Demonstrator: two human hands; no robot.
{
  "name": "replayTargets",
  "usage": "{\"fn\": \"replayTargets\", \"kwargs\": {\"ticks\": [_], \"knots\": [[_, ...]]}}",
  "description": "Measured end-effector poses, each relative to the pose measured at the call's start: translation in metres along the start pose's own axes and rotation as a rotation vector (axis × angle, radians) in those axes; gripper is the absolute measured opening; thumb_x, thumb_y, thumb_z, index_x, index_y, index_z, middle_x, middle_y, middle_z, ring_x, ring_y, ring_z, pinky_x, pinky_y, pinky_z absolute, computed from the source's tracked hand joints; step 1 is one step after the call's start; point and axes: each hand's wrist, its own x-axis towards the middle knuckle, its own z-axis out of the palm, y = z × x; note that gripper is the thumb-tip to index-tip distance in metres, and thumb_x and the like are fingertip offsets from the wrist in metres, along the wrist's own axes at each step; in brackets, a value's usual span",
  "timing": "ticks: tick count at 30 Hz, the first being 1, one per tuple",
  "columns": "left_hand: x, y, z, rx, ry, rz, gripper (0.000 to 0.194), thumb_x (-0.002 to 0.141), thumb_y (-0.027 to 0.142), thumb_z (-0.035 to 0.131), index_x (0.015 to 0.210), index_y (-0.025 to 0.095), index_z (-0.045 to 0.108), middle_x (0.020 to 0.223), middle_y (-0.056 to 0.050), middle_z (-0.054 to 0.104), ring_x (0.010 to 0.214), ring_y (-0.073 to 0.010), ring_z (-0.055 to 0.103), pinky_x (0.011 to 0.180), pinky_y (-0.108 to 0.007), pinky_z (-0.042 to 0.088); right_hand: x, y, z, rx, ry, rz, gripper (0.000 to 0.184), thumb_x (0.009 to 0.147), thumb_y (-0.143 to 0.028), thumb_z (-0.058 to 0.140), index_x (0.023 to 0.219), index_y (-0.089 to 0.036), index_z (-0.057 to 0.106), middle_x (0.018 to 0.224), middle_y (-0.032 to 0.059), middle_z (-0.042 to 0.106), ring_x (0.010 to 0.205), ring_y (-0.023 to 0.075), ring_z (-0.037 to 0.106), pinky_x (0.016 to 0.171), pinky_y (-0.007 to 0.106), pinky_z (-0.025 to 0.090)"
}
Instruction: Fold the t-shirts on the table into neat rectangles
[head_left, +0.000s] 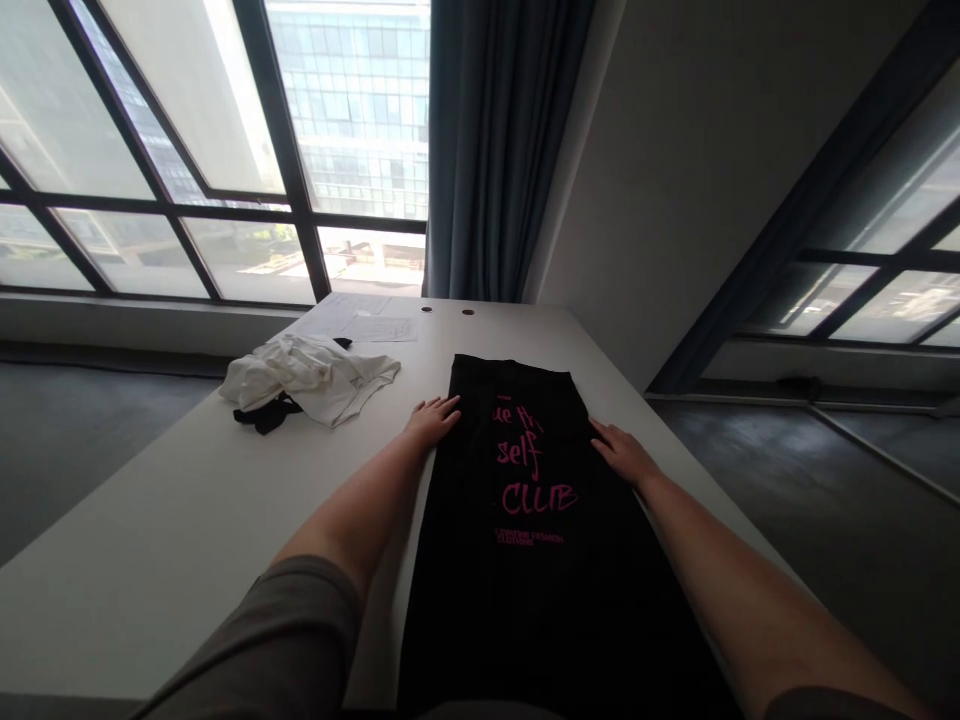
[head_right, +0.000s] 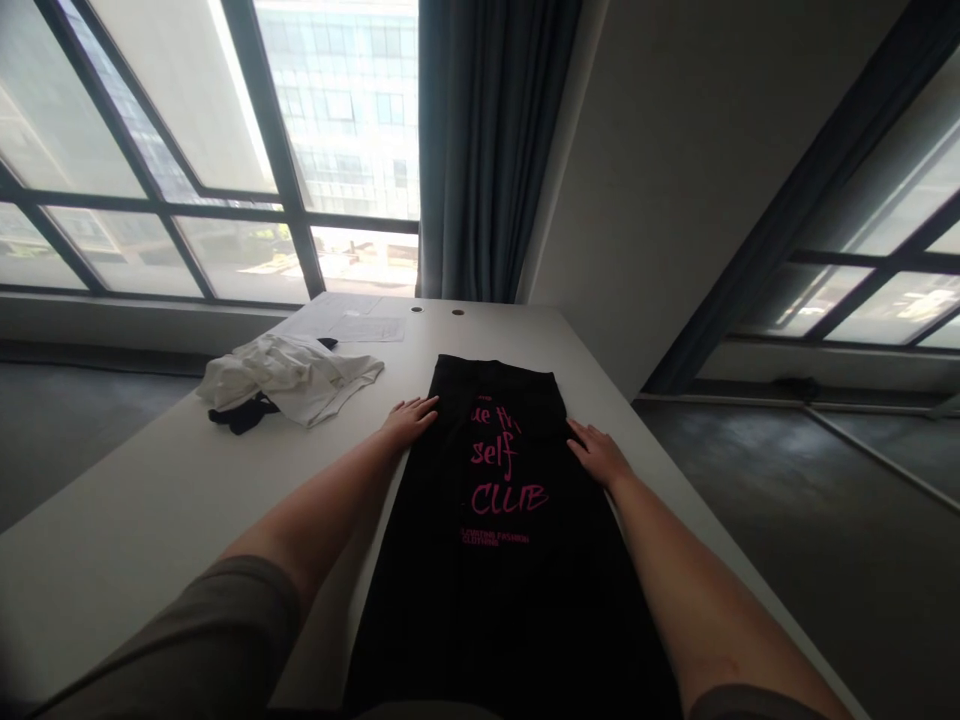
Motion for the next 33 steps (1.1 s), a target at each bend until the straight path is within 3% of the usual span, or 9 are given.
{"fn": "replayTargets", "kwargs": {"ticks": [3, 6, 12, 17, 24, 33], "knots": [[0.029, -0.001, 0.004, 0.018, -0.012, -0.022, 0.064, 0.104, 0.06, 0.028, 0.162, 0.032, 0.034, 0.166, -0.004, 0.039, 0.157, -0.0228, 0.026, 0.127, -0.05, 0.017, 0.001, -0.005, -0.001, -0.033, -0.053, -0.001, 0.062, 0.101, -0.046, 0.042, 0.16, -0.029, 0.04, 0.157, 0.0063, 0.051, 0.149, 0.0336, 0.041, 0.121, 0.055, 0.035], [0.043, -0.001, 0.01, 0.044, -0.009, -0.033, 0.064, 0.104, 0.052, 0.032, 0.162, 0.025, 0.033, 0.168, -0.008, 0.034, 0.158, -0.0227, 0.024, 0.127, -0.05, 0.016, 0.002, -0.01, -0.003, -0.043, -0.119, 0.023, 0.056, 0.102, -0.042, 0.041, 0.157, -0.033, 0.044, 0.16, 0.0025, 0.047, 0.153, 0.0328, 0.034, 0.123, 0.06, 0.029], [0.049, 0.0, 0.016, 0.096, -0.003, -0.024, 0.06, 0.104, 0.044, 0.034, 0.16, 0.023, 0.035, 0.166, -0.009, 0.038, 0.158, -0.0238, 0.024, 0.126, -0.05, 0.018, 0.019, -0.024, 0.0, -0.051, -0.141, 0.065, 0.055, 0.102, -0.032, 0.04, 0.157, -0.032, 0.046, 0.162, 0.0015, 0.044, 0.155, 0.0303, 0.03, 0.124, 0.059, 0.027], [0.051, -0.002, 0.014, 0.17, 0.054, -0.04, 0.056, 0.104, 0.037, 0.032, 0.156, 0.02, 0.042, 0.162, -0.012, 0.045, 0.16, -0.0279, 0.016, 0.127, -0.056, 0.003, 0.044, -0.037, 0.008, -0.041, -0.138, 0.082, 0.054, 0.103, -0.033, 0.04, 0.157, -0.03, 0.046, 0.163, 0.0023, 0.042, 0.156, 0.0325, 0.028, 0.123, 0.062, 0.026], [0.062, -0.032, 0.001, 0.232, 0.073, -0.163, 0.056, 0.1, 0.024, 0.031, 0.155, 0.018, 0.045, 0.16, -0.015, 0.047, 0.159, -0.0294, 0.02, 0.125, -0.059, 0.004, 0.078, -0.051, 0.017, 0.011, -0.141, 0.079, 0.053, 0.106, -0.039, 0.038, 0.158, -0.03, 0.044, 0.16, 0.0043, 0.047, 0.155, 0.027, 0.031, 0.126, 0.053, 0.023], [0.094, -0.069, -0.016, 0.173, 0.002, -0.218, 0.06, 0.1, 0.024, 0.034, 0.16, 0.017, 0.035, 0.166, -0.014, 0.036, 0.157, -0.0286, 0.026, 0.124, -0.056, 0.021, 0.106, -0.068, 0.03, 0.015, -0.132, 0.119, 0.063, 0.103, -0.046, 0.043, 0.162, -0.025, 0.035, 0.167, 0.0046, 0.035, 0.156, 0.0302, 0.026, 0.127, 0.054, 0.02]]}}
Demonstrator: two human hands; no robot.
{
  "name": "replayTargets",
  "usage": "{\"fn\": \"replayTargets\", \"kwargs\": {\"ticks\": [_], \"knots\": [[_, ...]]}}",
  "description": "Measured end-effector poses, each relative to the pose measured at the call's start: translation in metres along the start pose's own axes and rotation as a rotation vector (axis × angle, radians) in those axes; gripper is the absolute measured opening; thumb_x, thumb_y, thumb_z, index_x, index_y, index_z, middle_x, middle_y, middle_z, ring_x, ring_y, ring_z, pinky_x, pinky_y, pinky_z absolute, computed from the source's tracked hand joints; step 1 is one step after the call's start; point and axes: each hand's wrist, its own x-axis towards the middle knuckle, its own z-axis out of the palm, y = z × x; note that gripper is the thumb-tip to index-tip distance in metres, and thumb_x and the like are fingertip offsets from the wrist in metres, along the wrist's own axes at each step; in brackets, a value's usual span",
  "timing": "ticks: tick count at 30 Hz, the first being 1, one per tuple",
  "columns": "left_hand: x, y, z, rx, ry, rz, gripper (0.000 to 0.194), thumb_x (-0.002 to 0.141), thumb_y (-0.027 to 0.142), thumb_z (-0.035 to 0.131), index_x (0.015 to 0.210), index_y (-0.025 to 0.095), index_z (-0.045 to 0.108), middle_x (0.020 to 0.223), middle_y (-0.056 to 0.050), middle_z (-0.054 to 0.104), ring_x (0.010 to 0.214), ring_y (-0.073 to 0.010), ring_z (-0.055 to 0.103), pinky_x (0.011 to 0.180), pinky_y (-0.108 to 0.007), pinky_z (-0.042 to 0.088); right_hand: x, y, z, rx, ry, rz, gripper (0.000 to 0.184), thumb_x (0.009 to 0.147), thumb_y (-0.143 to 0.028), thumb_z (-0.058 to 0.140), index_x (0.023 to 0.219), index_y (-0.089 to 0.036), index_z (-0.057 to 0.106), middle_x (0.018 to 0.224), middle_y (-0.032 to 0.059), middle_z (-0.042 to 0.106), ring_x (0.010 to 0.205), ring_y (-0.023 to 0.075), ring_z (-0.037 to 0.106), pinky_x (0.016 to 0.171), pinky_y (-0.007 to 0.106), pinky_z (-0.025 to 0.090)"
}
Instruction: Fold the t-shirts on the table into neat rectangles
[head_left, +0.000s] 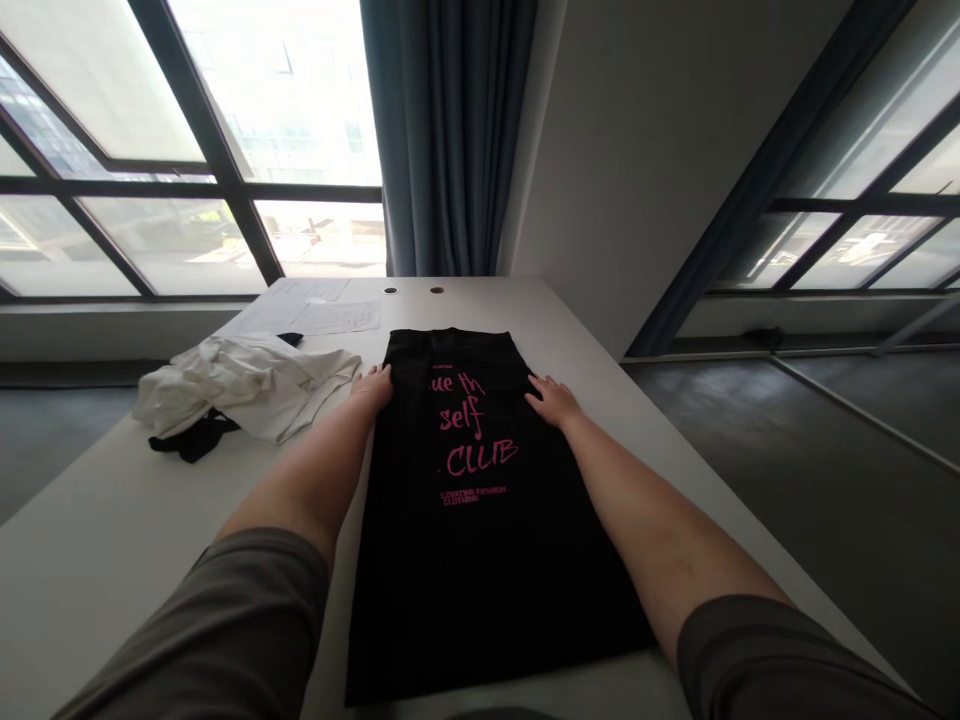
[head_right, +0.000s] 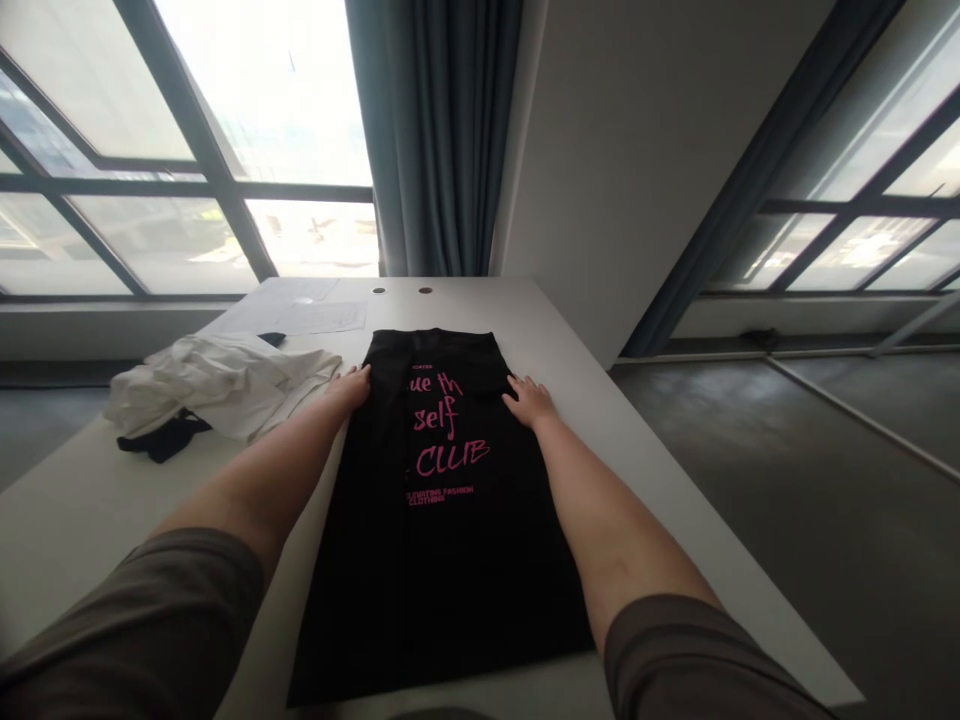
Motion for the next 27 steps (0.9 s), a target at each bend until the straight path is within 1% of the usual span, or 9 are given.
{"fn": "replayTargets", "kwargs": {"ticks": [4, 7, 9, 11, 14, 18, 21, 24, 27], "knots": [[-0.011, -0.007, -0.003, -0.06, 0.042, -0.01, 0.06, 0.106, 0.035, 0.027, 0.162, 0.014, 0.029, 0.169, -0.014, 0.032, 0.156, -0.0274, 0.027, 0.125, -0.049, 0.023, -0.004, -0.001, -0.004, -0.018, 0.027, 0.012, 0.064, 0.103, -0.046, 0.045, 0.162, -0.021, 0.038, 0.168, 0.0066, 0.034, 0.155, 0.0306, 0.03, 0.127, 0.048, 0.023], [-0.036, -0.012, -0.004, -0.087, 0.092, -0.027, 0.063, 0.107, 0.041, 0.023, 0.163, 0.011, 0.024, 0.167, -0.015, 0.034, 0.156, -0.0258, 0.03, 0.125, -0.043, 0.024, -0.012, -0.002, -0.009, -0.015, 0.061, -0.005, 0.062, 0.103, -0.042, 0.045, 0.16, -0.018, 0.04, 0.167, 0.009, 0.034, 0.154, 0.0266, 0.033, 0.127, 0.042, 0.024], [-0.06, -0.014, -0.003, -0.095, 0.125, -0.002, 0.064, 0.107, 0.044, 0.026, 0.164, 0.014, 0.025, 0.168, -0.012, 0.033, 0.155, -0.0244, 0.032, 0.125, -0.039, 0.025, -0.021, -0.003, -0.012, 0.005, 0.09, -0.032, 0.06, 0.103, -0.041, 0.044, 0.158, -0.019, 0.044, 0.167, 0.0086, 0.035, 0.153, 0.0236, 0.035, 0.127, 0.039, 0.026], [-0.091, -0.012, -0.001, -0.084, 0.16, 0.071, 0.062, 0.106, 0.047, 0.033, 0.162, 0.021, 0.035, 0.17, -0.007, 0.03, 0.156, -0.0251, 0.029, 0.126, -0.038, 0.025, -0.034, -0.005, -0.013, 0.028, 0.109, -0.069, 0.057, 0.102, -0.04, 0.044, 0.154, -0.019, 0.05, 0.165, 0.0089, 0.04, 0.151, 0.0229, 0.038, 0.126, 0.039, 0.027], [-0.147, -0.001, 0.002, -0.02, 0.132, 0.229, 0.055, 0.102, 0.049, 0.044, 0.152, 0.028, 0.053, 0.171, -0.002, 0.029, 0.159, -0.0299, 0.018, 0.129, -0.047, 0.018, -0.061, -0.009, -0.013, 0.037, 0.099, -0.128, 0.053, 0.1, -0.04, 0.047, 0.149, -0.021, 0.057, 0.162, 0.009, 0.045, 0.15, 0.025, 0.04, 0.126, 0.043, 0.029], [-0.231, 0.024, 0.007, 0.021, 0.114, 0.388, 0.06, 0.099, 0.05, 0.049, 0.154, 0.026, 0.05, 0.166, -0.007, 0.038, 0.159, -0.0321, 0.018, 0.13, -0.055, 0.008, -0.108, -0.012, -0.009, 0.003, 0.086, -0.171, 0.054, 0.099, -0.041, 0.048, 0.15, -0.025, 0.056, 0.164, 0.0083, 0.041, 0.151, 0.0274, 0.039, 0.125, 0.048, 0.031], [-0.286, 0.042, 0.015, -0.009, 0.101, 0.474, 0.065, 0.099, 0.055, 0.049, 0.156, 0.024, 0.048, 0.166, -0.012, 0.038, 0.157, -0.0308, 0.026, 0.13, -0.052, 0.014, -0.143, -0.01, -0.004, -0.019, 0.095, -0.163, 0.054, 0.1, -0.043, 0.045, 0.151, -0.026, 0.055, 0.164, 0.0084, 0.04, 0.151, 0.0289, 0.039, 0.124, 0.05, 0.032], [-0.326, 0.052, 0.022, -0.06, 0.06, 0.525, 0.071, 0.097, 0.056, 0.054, 0.159, 0.026, 0.042, 0.169, -0.011, 0.03, 0.157, -0.0326, 0.025, 0.128, -0.055, 0.02, -0.174, -0.006, 0.0, -0.031, 0.107, -0.151, 0.055, 0.101, -0.044, 0.042, 0.152, -0.027, 0.054, 0.164, 0.0082, 0.041, 0.151, 0.0297, 0.039, 0.125, 0.05, 0.032], [-0.351, 0.054, 0.019, -0.085, 0.004, 0.584, 0.077, 0.095, 0.054, 0.058, 0.163, 0.027, 0.034, 0.17, -0.011, 0.025, 0.158, -0.0338, 0.02, 0.127, -0.059, 0.018, -0.198, -0.004, 0.002, -0.033, 0.129, -0.143, 0.054, 0.101, -0.043, 0.041, 0.152, -0.029, 0.054, 0.163, 0.0071, 0.042, 0.151, 0.0299, 0.039, 0.124, 0.051, 0.033]]}}
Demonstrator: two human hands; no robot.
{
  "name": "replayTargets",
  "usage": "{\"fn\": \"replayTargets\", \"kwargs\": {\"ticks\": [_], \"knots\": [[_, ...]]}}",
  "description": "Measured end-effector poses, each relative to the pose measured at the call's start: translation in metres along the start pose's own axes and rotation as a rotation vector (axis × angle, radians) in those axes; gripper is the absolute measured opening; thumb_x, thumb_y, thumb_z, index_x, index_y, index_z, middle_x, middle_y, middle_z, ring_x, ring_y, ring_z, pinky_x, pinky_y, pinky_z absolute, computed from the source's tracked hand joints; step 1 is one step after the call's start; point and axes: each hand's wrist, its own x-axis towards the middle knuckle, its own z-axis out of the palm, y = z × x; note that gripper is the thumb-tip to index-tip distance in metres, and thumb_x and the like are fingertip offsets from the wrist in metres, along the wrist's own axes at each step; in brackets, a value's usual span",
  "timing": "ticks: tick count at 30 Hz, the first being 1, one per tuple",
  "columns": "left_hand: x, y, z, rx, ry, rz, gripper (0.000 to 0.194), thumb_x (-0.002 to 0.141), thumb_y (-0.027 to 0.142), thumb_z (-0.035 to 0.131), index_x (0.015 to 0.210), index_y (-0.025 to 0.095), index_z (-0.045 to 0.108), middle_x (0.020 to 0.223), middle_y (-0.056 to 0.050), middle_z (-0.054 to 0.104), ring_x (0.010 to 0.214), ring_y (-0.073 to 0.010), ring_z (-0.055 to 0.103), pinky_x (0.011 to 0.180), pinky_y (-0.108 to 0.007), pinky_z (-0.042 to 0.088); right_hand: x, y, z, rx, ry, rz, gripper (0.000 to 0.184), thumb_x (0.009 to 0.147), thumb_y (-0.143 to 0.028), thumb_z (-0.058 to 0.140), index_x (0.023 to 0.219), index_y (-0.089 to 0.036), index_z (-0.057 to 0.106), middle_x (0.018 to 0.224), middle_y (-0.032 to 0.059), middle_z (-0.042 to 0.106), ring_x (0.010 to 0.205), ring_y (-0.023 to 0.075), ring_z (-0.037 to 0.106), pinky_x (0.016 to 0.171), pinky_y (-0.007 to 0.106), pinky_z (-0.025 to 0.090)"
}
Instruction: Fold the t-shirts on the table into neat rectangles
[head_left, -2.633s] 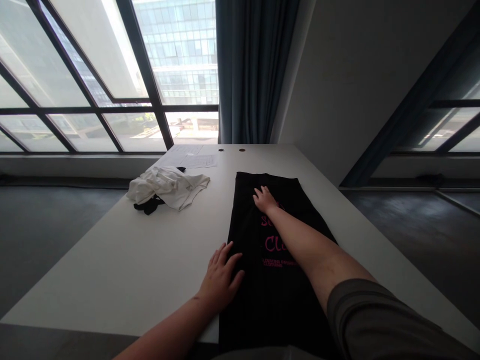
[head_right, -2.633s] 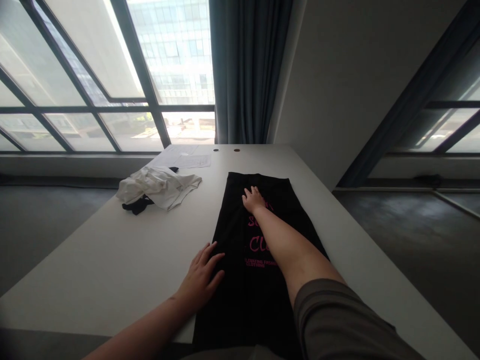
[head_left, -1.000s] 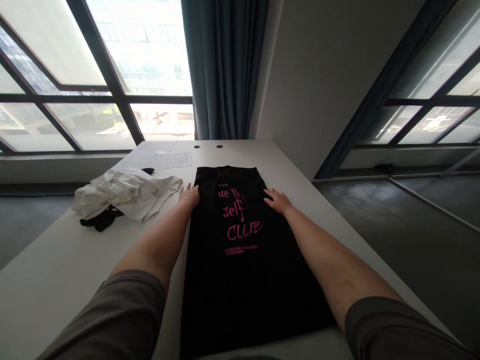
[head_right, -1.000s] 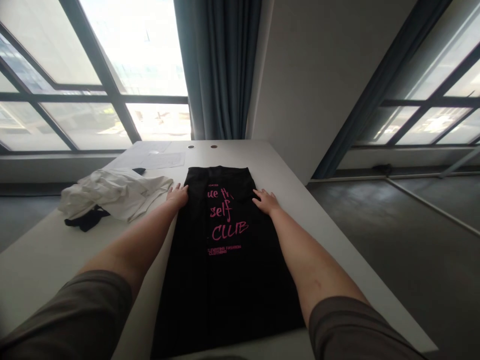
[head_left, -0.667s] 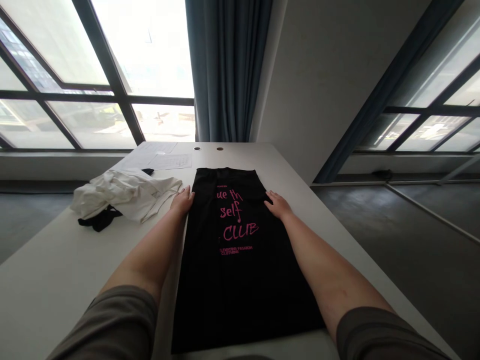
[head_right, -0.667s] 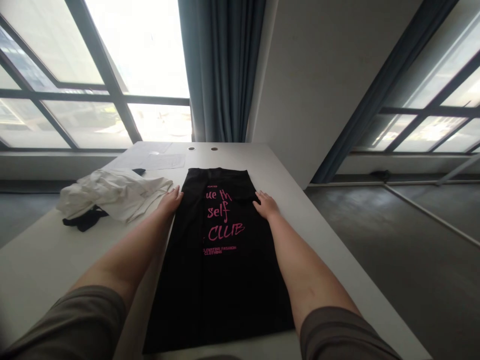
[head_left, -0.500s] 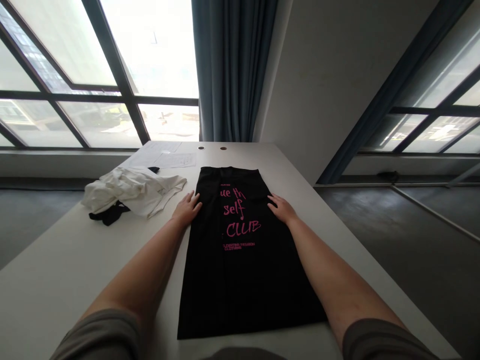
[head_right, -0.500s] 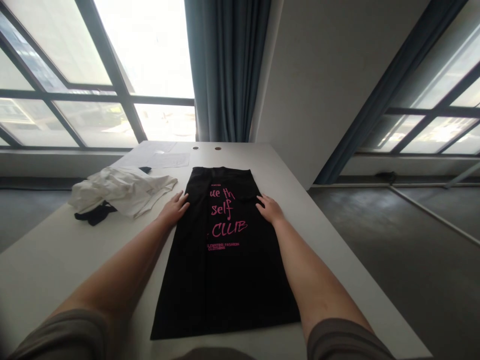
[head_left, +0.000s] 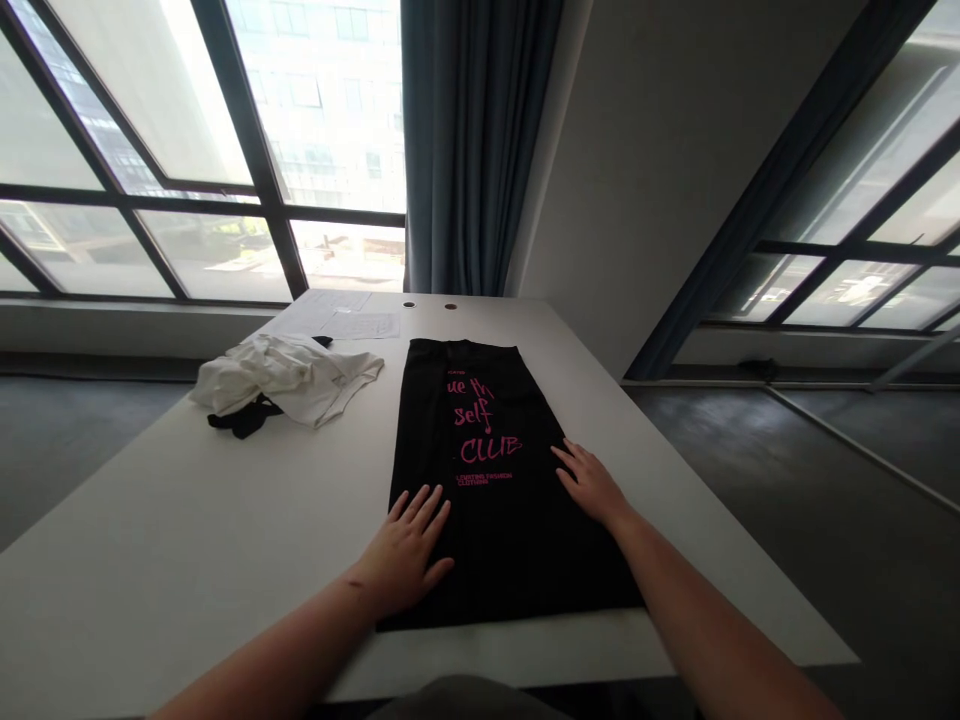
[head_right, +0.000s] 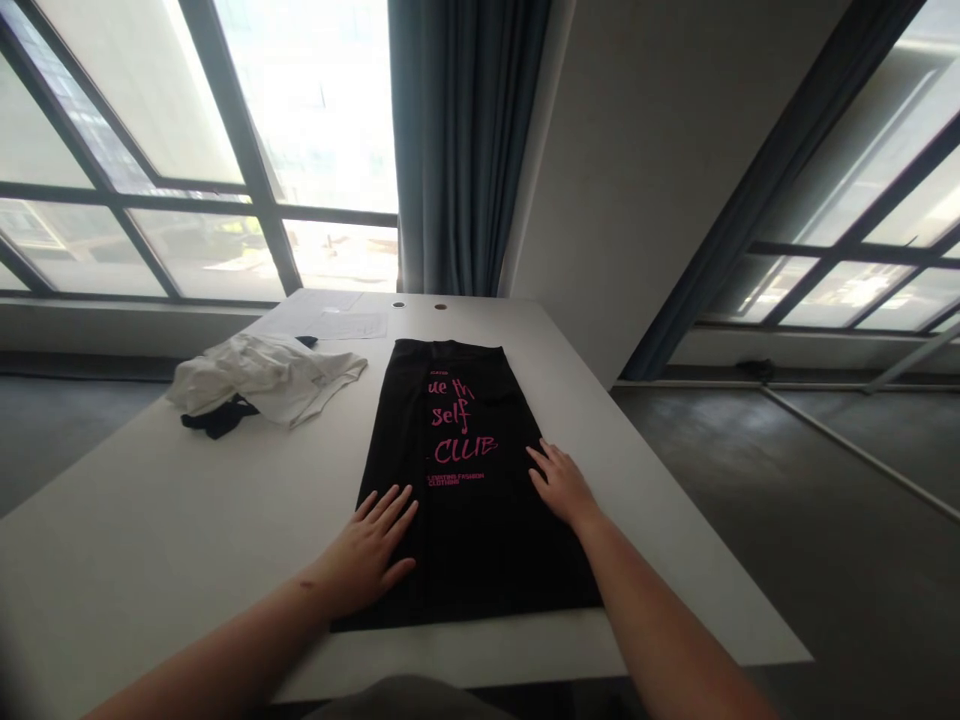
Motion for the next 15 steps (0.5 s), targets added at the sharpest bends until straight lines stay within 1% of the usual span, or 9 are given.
{"fn": "replayTargets", "kwargs": {"ticks": [3, 6, 8, 10, 12, 15], "knots": [[-0.01, 0.006, -0.013, -0.034, -0.073, 0.087, 0.079, 0.092, 0.05, 0.064, 0.163, 0.034, 0.032, 0.171, -0.009, 0.021, 0.158, -0.0347, 0.018, 0.126, -0.063, 0.016, -0.015, -0.003, -0.001, -0.003, 0.016, 0.014, 0.054, 0.1, -0.042, 0.042, 0.152, -0.031, 0.054, 0.162, 0.0057, 0.045, 0.15, 0.0301, 0.041, 0.124, 0.052, 0.034], [-0.014, 0.008, -0.029, -0.08, -0.109, 0.17, 0.069, 0.092, 0.042, 0.067, 0.156, 0.047, 0.041, 0.172, -0.003, 0.019, 0.158, -0.0359, 0.018, 0.125, -0.067, 0.016, -0.024, -0.006, -0.001, -0.019, 0.027, 0.015, 0.055, 0.099, -0.042, 0.042, 0.151, -0.03, 0.055, 0.161, 0.007, 0.046, 0.148, 0.0304, 0.043, 0.124, 0.051, 0.035], [-0.015, 0.009, -0.036, -0.11, -0.131, 0.213, 0.063, 0.092, 0.037, 0.068, 0.149, 0.054, 0.048, 0.172, 0.001, 0.018, 0.157, -0.0359, 0.02, 0.124, -0.067, 0.016, -0.026, -0.007, -0.002, -0.033, 0.03, 0.014, 0.055, 0.099, -0.042, 0.042, 0.151, -0.028, 0.055, 0.161, 0.0083, 0.046, 0.148, 0.0303, 0.043, 0.124, 0.049, 0.035], [-0.017, 0.009, -0.04, -0.141, -0.15, 0.257, 0.06, 0.092, 0.033, 0.068, 0.145, 0.056, 0.052, 0.172, 0.003, 0.019, 0.157, -0.0349, 0.023, 0.125, -0.066, 0.017, -0.023, -0.009, -0.004, -0.049, 0.02, 0.008, 0.055, 0.099, -0.04, 0.043, 0.15, -0.025, 0.056, 0.16, 0.0107, 0.046, 0.147, 0.0306, 0.044, 0.123, 0.049, 0.035], [-0.021, 0.008, -0.042, -0.18, -0.158, 0.309, 0.057, 0.092, 0.028, 0.067, 0.142, 0.055, 0.057, 0.171, 0.005, 0.022, 0.156, -0.0327, 0.025, 0.126, -0.063, 0.018, -0.015, -0.013, -0.009, -0.079, 0.004, 0.013, 0.055, 0.097, -0.038, 0.046, 0.148, -0.023, 0.058, 0.16, 0.0126, 0.046, 0.147, 0.0326, 0.044, 0.121, 0.052, 0.036], [-0.027, 0.005, -0.043, -0.227, -0.183, 0.379, 0.051, 0.092, 0.023, 0.064, 0.135, 0.049, 0.064, 0.17, 0.007, 0.026, 0.157, -0.0305, 0.026, 0.128, -0.059, 0.019, 0.013, -0.029, -0.02, -0.121, -0.008, -0.005, 0.051, 0.095, -0.034, 0.049, 0.143, -0.024, 0.063, 0.162, 0.0107, 0.043, 0.15, 0.0348, 0.037, 0.122, 0.057, 0.031]]}}
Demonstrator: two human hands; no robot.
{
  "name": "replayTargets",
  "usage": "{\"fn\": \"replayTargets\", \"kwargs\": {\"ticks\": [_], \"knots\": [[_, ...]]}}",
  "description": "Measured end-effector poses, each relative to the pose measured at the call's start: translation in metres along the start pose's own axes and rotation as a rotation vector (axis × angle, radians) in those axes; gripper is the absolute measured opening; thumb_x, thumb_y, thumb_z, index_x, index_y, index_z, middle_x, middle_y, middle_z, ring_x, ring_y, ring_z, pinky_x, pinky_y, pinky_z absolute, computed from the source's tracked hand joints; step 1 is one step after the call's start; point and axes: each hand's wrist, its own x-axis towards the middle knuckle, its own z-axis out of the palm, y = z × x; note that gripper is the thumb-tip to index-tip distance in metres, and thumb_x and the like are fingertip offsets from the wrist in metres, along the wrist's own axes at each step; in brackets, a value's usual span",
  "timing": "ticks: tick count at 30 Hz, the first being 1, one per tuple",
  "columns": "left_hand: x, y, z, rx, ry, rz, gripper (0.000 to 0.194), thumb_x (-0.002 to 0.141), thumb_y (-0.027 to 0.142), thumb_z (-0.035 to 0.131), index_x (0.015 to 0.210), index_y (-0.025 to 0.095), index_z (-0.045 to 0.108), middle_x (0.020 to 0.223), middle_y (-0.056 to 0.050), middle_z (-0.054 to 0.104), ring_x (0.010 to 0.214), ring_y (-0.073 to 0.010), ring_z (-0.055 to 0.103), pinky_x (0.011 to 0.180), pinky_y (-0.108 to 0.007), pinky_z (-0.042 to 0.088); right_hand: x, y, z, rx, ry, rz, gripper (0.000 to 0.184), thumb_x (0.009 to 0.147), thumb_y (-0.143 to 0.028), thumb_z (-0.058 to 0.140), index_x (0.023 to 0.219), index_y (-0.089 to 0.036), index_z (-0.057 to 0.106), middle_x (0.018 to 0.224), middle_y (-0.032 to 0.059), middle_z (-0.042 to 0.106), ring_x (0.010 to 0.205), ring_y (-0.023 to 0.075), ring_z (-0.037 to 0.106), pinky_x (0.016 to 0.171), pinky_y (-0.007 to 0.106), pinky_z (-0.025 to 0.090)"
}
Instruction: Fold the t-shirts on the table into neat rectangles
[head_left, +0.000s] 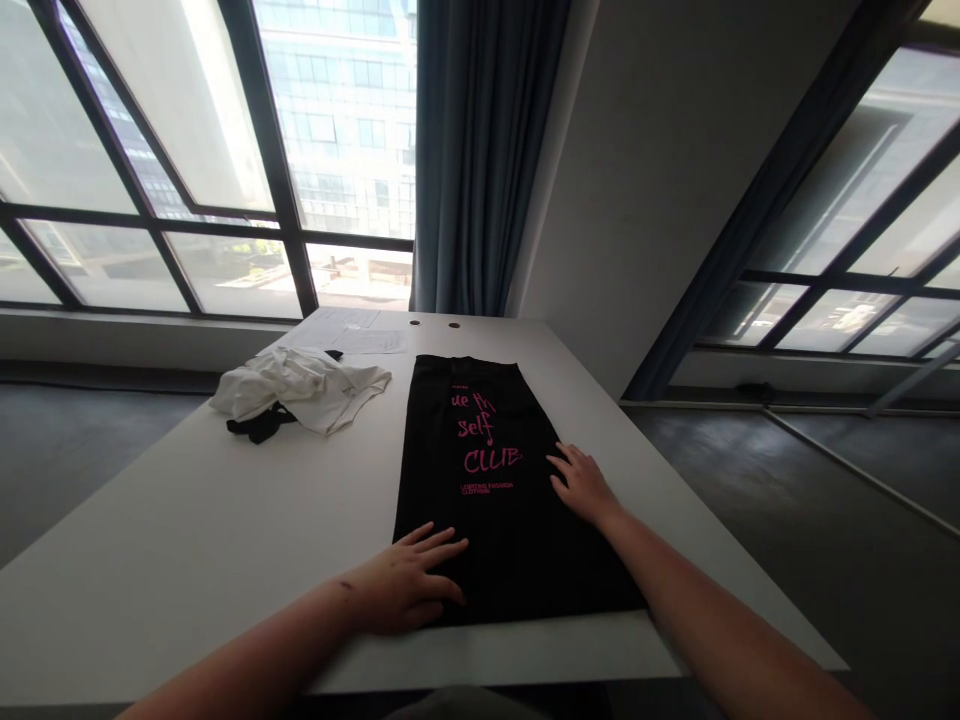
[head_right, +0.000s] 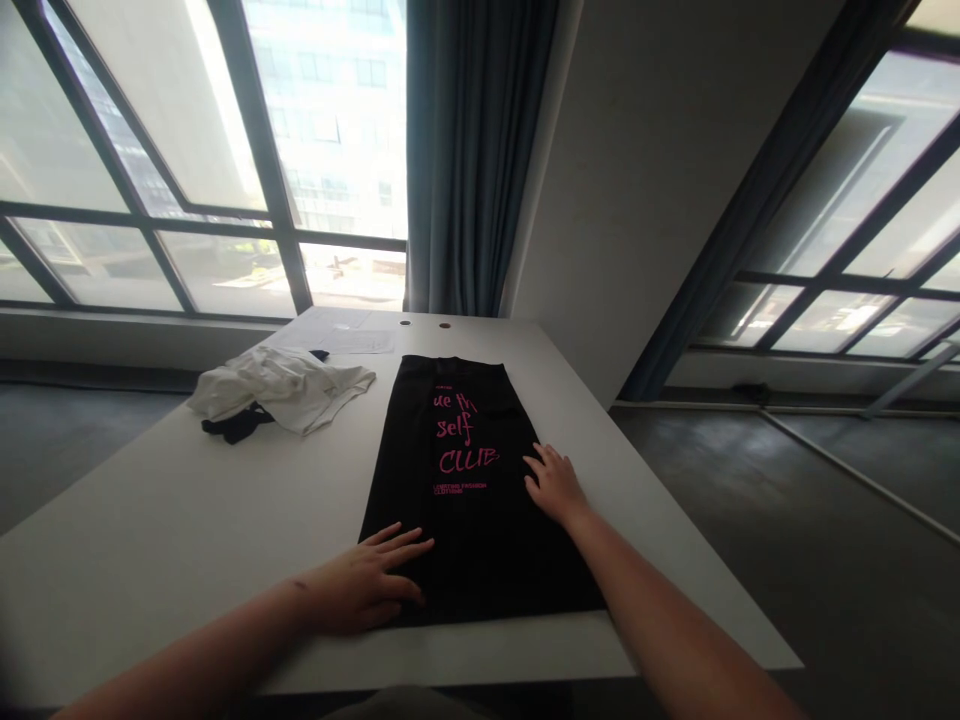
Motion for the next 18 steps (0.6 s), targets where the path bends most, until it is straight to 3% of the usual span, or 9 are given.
{"fn": "replayTargets", "kwargs": {"ticks": [5, 7, 10, 12, 14, 18], "knots": [[0.0, 0.0, -0.008, -0.068, -0.091, 0.041, 0.051, 0.092, 0.025, 0.065, 0.14, 0.043, 0.062, 0.17, 0.003, 0.028, 0.156, -0.0349, 0.027, 0.126, -0.063, 0.019, 0.073, -0.038, -0.013, -0.034, -0.116, -0.106, 0.053, 0.095, -0.034, 0.049, 0.146, -0.021, 0.06, 0.168, 0.0063, 0.035, 0.155, 0.0335, 0.024, 0.124, 0.053, 0.024], [0.01, -0.003, -0.013, -0.113, -0.034, -0.012, 0.056, 0.096, 0.03, 0.062, 0.149, 0.042, 0.052, 0.169, 0.0, 0.033, 0.154, -0.0324, 0.033, 0.126, -0.057, 0.025, 0.102, -0.049, -0.012, -0.054, -0.168, -0.092, 0.054, 0.095, -0.033, 0.049, 0.147, -0.021, 0.059, 0.169, 0.0063, 0.032, 0.156, 0.0344, 0.022, 0.124, 0.055, 0.024], [0.034, -0.017, -0.019, -0.084, 0.159, -0.215, 0.056, 0.101, 0.035, 0.055, 0.156, 0.035, 0.045, 0.166, -0.005, 0.038, 0.152, -0.0293, 0.037, 0.126, -0.052, 0.03, 0.136, -0.057, -0.004, -0.058, -0.18, -0.066, 0.055, 0.094, -0.027, 0.047, 0.148, -0.019, 0.058, 0.168, 0.0091, 0.034, 0.154, 0.0359, 0.026, 0.122, 0.06, 0.025], [0.051, -0.031, -0.019, -0.002, 0.264, -0.365, 0.054, 0.102, 0.036, 0.055, 0.155, 0.031, 0.047, 0.166, -0.007, 0.039, 0.154, -0.0304, 0.033, 0.127, -0.055, 0.025, 0.151, -0.058, 0.002, -0.054, -0.176, -0.054, 0.057, 0.093, -0.022, 0.046, 0.149, -0.019, 0.056, 0.166, 0.0109, 0.037, 0.153, 0.0357, 0.029, 0.121, 0.062, 0.025], [0.062, -0.045, -0.015, 0.061, 0.281, -0.455, 0.055, 0.1, 0.034, 0.057, 0.154, 0.03, 0.048, 0.166, -0.009, 0.039, 0.156, -0.0321, 0.029, 0.127, -0.059, 0.022, 0.161, -0.058, 0.007, -0.049, -0.159, -0.057, 0.059, 0.092, -0.02, 0.047, 0.15, -0.018, 0.054, 0.165, 0.0126, 0.038, 0.152, 0.0347, 0.031, 0.121, 0.061, 0.024], [0.063, -0.058, -0.004, 0.102, 0.213, -0.403, 0.059, 0.097, 0.033, 0.063, 0.154, 0.034, 0.047, 0.168, -0.008, 0.035, 0.158, -0.0343, 0.023, 0.126, -0.064, 0.019, 0.167, -0.057, 0.013, -0.029, -0.107, -0.092, 0.049, 0.092, -0.021, 0.051, 0.139, -0.016, 0.064, 0.166, 0.0155, 0.035, 0.152, 0.034, 0.03, 0.123, 0.055, 0.022]]}}
